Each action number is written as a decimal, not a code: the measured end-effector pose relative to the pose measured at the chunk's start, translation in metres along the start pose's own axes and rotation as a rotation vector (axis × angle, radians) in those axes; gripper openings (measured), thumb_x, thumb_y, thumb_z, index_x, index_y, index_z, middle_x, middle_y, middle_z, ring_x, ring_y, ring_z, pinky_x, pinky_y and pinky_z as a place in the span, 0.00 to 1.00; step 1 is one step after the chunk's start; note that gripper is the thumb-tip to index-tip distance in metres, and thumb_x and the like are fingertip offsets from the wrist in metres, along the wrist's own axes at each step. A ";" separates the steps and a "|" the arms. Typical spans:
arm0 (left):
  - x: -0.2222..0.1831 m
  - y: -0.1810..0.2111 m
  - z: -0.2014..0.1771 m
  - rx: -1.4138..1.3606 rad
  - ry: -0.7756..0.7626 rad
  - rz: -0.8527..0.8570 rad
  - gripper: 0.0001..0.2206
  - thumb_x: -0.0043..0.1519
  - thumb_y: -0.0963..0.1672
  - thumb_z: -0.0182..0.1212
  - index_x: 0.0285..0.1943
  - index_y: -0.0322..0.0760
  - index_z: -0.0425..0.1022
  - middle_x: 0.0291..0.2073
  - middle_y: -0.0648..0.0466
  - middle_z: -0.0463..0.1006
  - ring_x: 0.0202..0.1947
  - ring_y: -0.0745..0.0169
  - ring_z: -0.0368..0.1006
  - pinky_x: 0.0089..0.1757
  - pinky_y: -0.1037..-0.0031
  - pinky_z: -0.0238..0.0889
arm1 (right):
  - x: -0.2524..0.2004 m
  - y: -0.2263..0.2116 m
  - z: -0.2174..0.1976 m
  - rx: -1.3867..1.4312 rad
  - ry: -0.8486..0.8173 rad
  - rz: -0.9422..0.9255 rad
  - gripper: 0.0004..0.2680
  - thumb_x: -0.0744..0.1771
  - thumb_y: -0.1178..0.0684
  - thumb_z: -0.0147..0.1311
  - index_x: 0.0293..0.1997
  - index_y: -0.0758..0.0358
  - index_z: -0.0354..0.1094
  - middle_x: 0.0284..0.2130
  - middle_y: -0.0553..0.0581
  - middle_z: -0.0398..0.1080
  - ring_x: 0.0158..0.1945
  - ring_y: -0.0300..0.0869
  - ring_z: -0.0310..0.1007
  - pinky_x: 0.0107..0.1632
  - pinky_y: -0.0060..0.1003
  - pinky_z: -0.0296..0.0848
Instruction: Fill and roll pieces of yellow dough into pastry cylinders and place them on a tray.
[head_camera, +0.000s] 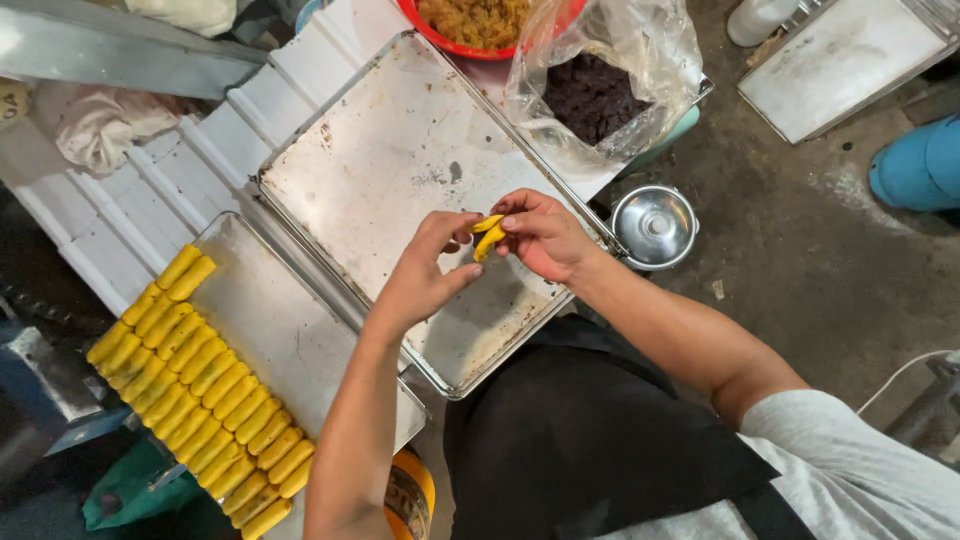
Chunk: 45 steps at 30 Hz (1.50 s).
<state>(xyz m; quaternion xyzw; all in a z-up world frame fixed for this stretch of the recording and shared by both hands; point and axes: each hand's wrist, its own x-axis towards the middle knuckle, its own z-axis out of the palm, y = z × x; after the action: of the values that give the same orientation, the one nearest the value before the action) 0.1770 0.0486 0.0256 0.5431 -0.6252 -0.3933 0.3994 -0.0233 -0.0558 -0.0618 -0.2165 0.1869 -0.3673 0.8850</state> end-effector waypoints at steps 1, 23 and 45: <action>0.000 -0.002 0.002 0.003 0.007 0.001 0.29 0.55 0.41 0.75 0.68 0.41 0.71 0.52 0.51 0.71 0.51 0.55 0.73 0.53 0.62 0.70 | 0.000 -0.001 0.001 -0.002 -0.007 0.003 0.08 0.64 0.69 0.57 0.46 0.74 0.69 0.38 0.66 0.74 0.37 0.56 0.80 0.34 0.46 0.83; 0.018 -0.055 -0.029 0.645 -0.052 -0.215 0.16 0.56 0.38 0.58 0.52 0.40 0.81 0.57 0.45 0.74 0.64 0.36 0.65 0.61 0.45 0.57 | 0.002 0.035 -0.026 -0.898 -0.002 -0.257 0.14 0.64 0.66 0.64 0.54 0.76 0.69 0.43 0.61 0.65 0.41 0.44 0.77 0.39 0.34 0.82; -0.022 -0.007 0.032 0.880 0.357 -0.272 0.35 0.72 0.56 0.45 0.82 0.33 0.39 0.80 0.38 0.40 0.79 0.36 0.34 0.64 0.25 0.20 | 0.021 0.011 -0.003 -1.196 -0.070 -0.498 0.06 0.65 0.56 0.67 0.42 0.66 0.77 0.33 0.62 0.75 0.35 0.46 0.77 0.37 0.39 0.75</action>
<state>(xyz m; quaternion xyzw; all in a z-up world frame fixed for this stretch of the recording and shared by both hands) 0.1520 0.0714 0.0052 0.7957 -0.5773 -0.0416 0.1782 -0.0046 -0.0652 -0.0739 -0.7207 0.2744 -0.3867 0.5056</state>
